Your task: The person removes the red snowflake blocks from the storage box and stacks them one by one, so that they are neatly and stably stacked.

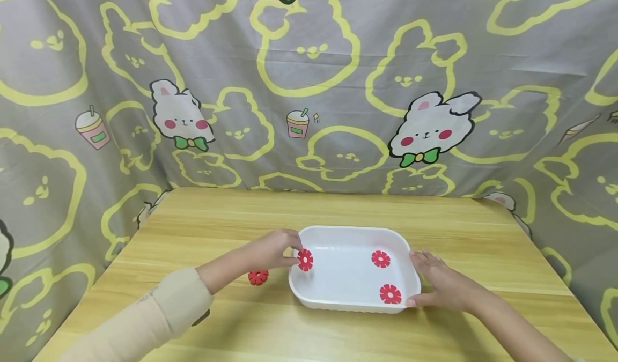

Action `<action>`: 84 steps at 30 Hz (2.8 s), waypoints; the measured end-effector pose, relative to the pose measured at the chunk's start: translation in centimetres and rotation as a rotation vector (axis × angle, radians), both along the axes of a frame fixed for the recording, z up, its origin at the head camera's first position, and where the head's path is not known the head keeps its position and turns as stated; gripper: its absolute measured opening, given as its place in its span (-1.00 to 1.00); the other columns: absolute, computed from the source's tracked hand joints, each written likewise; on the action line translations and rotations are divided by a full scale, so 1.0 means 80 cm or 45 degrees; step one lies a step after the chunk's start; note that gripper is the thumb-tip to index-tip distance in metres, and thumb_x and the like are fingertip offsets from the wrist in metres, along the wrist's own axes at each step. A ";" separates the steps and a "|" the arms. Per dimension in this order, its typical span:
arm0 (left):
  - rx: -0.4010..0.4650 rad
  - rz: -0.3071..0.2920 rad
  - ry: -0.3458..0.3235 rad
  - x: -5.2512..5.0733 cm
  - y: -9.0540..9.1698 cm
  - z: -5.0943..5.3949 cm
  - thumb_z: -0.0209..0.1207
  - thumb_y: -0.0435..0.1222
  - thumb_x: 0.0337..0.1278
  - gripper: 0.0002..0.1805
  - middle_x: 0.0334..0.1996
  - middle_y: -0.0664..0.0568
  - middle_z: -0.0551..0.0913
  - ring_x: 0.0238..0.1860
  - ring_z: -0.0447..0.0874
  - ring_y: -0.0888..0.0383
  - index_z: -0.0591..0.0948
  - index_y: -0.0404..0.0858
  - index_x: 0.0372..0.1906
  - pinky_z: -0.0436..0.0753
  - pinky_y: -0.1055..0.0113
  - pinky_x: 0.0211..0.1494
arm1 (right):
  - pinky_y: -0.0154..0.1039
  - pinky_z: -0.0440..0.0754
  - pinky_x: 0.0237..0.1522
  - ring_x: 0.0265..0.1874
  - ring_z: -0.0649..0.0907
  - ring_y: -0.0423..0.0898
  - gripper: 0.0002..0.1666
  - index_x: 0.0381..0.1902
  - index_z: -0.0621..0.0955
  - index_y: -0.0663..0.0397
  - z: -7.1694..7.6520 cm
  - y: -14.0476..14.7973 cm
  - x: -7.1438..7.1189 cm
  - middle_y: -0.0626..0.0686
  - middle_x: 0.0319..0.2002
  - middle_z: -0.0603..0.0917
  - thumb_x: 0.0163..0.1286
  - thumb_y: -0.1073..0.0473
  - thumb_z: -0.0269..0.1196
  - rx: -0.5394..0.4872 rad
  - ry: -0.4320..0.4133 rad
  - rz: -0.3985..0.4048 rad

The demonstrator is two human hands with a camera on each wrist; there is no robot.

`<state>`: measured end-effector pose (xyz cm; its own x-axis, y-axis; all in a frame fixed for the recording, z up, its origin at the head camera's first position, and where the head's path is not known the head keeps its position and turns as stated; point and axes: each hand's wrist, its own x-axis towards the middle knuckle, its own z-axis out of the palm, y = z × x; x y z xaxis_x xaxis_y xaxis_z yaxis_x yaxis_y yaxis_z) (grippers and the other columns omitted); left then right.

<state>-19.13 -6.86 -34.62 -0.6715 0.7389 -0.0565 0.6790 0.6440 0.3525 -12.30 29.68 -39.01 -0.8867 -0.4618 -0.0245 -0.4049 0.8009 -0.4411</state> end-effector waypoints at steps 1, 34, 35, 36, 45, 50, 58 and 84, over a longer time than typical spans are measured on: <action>0.023 0.002 -0.003 0.000 -0.003 0.001 0.25 -0.35 0.05 -0.80 -0.24 -0.07 0.67 -0.15 0.64 0.08 0.67 -0.36 -0.21 0.62 0.41 -0.05 | 0.46 0.19 0.06 0.19 0.19 0.57 0.16 0.25 0.21 0.58 0.000 0.000 0.000 0.53 0.25 0.23 -0.07 -0.13 0.41 0.000 -0.001 -0.001; 0.520 0.291 0.089 0.010 -0.110 -0.072 0.28 -0.33 0.00 -0.83 -0.30 0.02 0.66 -0.22 0.61 0.08 0.68 -0.32 -0.28 0.64 0.25 -0.10 | 0.45 0.19 0.08 0.19 0.19 0.56 0.17 0.26 0.20 0.58 -0.003 0.001 0.001 0.53 0.26 0.23 -0.07 -0.15 0.40 0.008 -0.005 -0.013; 0.518 0.297 0.100 0.011 -0.112 -0.074 0.28 -0.32 0.00 -0.83 -0.30 0.02 0.67 -0.23 0.61 0.10 0.68 -0.31 -0.28 0.64 0.26 -0.11 | 0.44 0.15 0.11 0.20 0.18 0.56 0.18 0.26 0.20 0.56 -0.003 0.001 0.002 0.52 0.26 0.22 -0.07 -0.16 0.40 0.003 -0.012 -0.023; 0.517 0.305 0.106 0.012 -0.113 -0.076 0.28 -0.32 0.00 -0.83 -0.29 0.03 0.67 -0.23 0.61 0.11 0.68 -0.31 -0.28 0.64 0.27 -0.11 | 0.44 0.15 0.11 0.20 0.18 0.56 0.18 0.26 0.20 0.56 -0.003 0.001 0.001 0.52 0.26 0.22 -0.07 -0.17 0.40 0.001 -0.009 -0.020; 0.562 0.340 0.089 0.021 -0.125 -0.094 0.29 -0.35 -0.02 -0.83 -0.29 -0.01 0.67 -0.22 0.63 0.07 0.68 -0.33 -0.27 0.66 0.27 -0.12 | 0.45 0.17 0.07 0.22 0.16 0.55 0.21 0.26 0.21 0.56 0.001 -0.001 0.000 0.51 0.27 0.22 -0.09 -0.21 0.39 -0.011 -0.038 -0.045; 0.568 0.379 0.069 0.025 -0.131 -0.104 0.29 -0.38 -0.04 -0.84 -0.29 -0.01 0.66 -0.23 0.63 0.05 0.68 -0.32 -0.27 0.66 0.27 -0.12 | 0.46 0.18 0.07 0.20 0.18 0.56 0.20 0.26 0.20 0.57 -0.001 -0.001 0.000 0.52 0.26 0.22 -0.08 -0.18 0.40 -0.004 -0.025 -0.027; 0.537 0.399 0.041 0.028 -0.135 -0.111 0.30 -0.38 -0.05 -0.82 -0.27 -0.04 0.67 -0.22 0.64 0.05 0.68 -0.33 -0.26 0.66 0.25 -0.11 | 0.46 0.18 0.08 0.20 0.17 0.57 0.18 0.26 0.20 0.57 0.000 -0.002 0.000 0.53 0.26 0.22 -0.07 -0.15 0.41 0.001 -0.035 -0.027; 0.434 0.366 0.072 0.029 -0.139 -0.119 0.26 -0.40 -0.02 -0.78 -0.26 -0.05 0.66 -0.20 0.64 0.05 0.66 -0.39 -0.20 0.65 0.27 -0.07 | 0.46 0.17 0.09 0.21 0.16 0.56 0.19 0.27 0.19 0.56 -0.001 -0.002 0.000 0.51 0.28 0.21 -0.08 -0.15 0.40 -0.017 -0.064 -0.039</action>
<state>-16.81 -18.00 -44.15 -0.8472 0.4918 0.2007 0.5138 0.6629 0.5445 -12.30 29.56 -39.08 -0.8981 -0.4351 -0.0637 -0.3573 0.8065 -0.4711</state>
